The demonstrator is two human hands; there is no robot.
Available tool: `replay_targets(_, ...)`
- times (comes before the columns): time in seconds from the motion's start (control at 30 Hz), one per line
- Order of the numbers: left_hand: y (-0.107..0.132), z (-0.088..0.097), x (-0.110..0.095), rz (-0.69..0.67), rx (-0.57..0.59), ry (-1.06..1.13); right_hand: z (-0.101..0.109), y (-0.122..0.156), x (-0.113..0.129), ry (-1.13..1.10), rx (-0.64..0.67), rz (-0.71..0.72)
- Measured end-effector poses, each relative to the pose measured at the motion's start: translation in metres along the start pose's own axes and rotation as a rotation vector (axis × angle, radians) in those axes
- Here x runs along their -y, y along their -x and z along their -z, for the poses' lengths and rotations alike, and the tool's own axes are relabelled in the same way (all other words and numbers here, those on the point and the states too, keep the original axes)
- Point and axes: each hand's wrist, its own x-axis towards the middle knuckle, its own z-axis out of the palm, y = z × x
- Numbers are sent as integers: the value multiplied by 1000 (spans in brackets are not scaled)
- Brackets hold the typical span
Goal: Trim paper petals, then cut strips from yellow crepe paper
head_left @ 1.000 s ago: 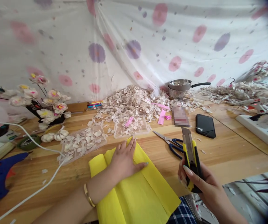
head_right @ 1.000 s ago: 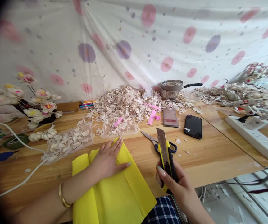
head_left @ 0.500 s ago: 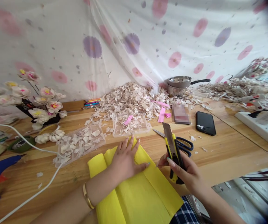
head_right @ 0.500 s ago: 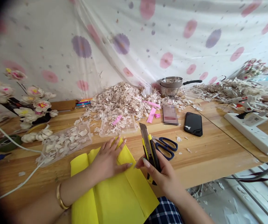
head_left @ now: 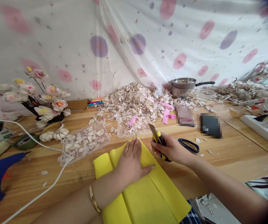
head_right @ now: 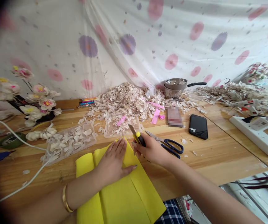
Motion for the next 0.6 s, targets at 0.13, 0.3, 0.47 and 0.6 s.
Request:
replay_targets(0.13,0,-2,3,-27,-5,22,4,-30,-4,441,-81,48)
replay_targets(0.3,-2,-3,5,-52,10,18,17,-54,-19,653,-111,67)
replay_targets(0.47,-1,-2,4,-55,18,14,19,-64,-30,774,-82,111)
replay_targets(0.6,-1,-2,5,-61,2,17,14,-64,-30,823,-79,155)
